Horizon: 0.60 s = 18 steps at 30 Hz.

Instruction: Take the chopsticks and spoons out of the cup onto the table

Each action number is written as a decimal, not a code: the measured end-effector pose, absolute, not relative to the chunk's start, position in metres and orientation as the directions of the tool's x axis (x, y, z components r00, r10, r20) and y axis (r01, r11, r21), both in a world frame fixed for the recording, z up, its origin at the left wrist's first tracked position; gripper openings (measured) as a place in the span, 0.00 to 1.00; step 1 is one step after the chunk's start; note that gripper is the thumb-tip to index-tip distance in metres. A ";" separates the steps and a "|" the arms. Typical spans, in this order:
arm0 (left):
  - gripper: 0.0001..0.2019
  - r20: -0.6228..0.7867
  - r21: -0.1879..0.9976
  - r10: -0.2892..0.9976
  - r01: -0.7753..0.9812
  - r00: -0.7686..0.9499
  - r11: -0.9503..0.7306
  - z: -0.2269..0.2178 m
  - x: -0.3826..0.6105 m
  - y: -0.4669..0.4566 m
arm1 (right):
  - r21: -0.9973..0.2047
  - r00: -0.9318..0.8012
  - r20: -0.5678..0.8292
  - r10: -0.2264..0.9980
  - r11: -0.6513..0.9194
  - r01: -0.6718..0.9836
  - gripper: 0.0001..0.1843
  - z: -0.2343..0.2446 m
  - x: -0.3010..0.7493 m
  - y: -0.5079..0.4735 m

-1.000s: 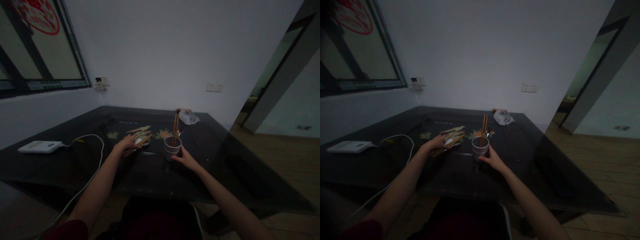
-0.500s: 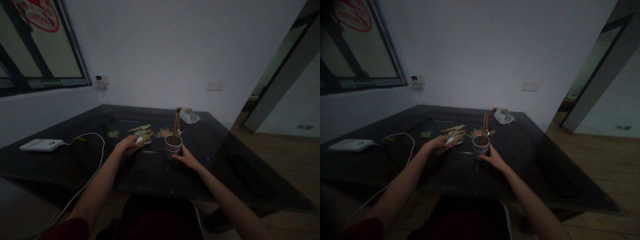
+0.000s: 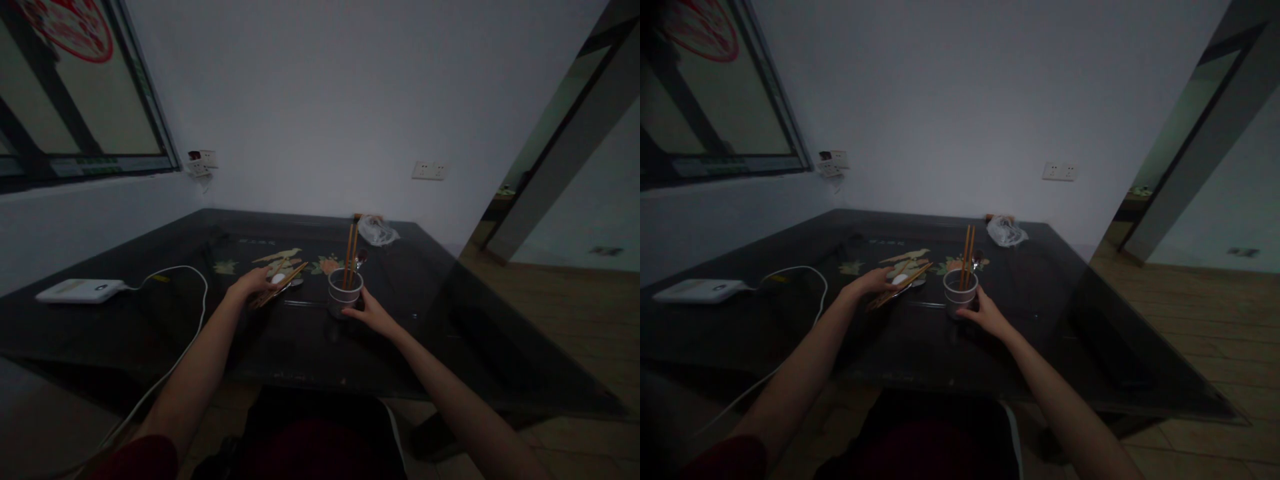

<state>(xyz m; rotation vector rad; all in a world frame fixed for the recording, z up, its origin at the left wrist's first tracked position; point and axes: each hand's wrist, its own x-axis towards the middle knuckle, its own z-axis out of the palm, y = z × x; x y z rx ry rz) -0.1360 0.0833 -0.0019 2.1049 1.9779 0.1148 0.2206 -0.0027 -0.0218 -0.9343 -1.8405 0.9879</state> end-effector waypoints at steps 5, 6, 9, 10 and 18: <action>0.41 -0.060 0.280 0.993 0.957 0.098 -0.078 -0.002 -0.136 0.085 | -0.895 -0.386 0.310 0.869 0.404 0.190 0.43 -0.024 0.220 -0.002; 0.39 -0.014 0.289 0.995 0.953 0.099 -0.091 0.000 -0.135 0.084 | -0.895 -0.383 0.315 0.869 0.406 0.186 0.43 -0.024 0.220 -0.001; 0.28 0.230 0.328 0.971 0.933 0.073 -0.148 0.010 -0.125 0.080 | -0.896 -0.385 0.321 0.865 0.410 0.174 0.43 -0.025 0.220 -0.001; 0.23 0.319 0.352 0.946 0.918 0.065 -0.182 0.015 -0.119 0.078 | -0.896 -0.387 0.323 0.864 0.411 0.171 0.42 -0.025 0.220 -0.001; 0.14 0.462 0.622 0.837 0.566 0.293 -0.542 0.042 -0.034 0.050 | -0.887 -0.379 0.333 0.864 0.423 0.187 0.46 -0.029 0.221 0.001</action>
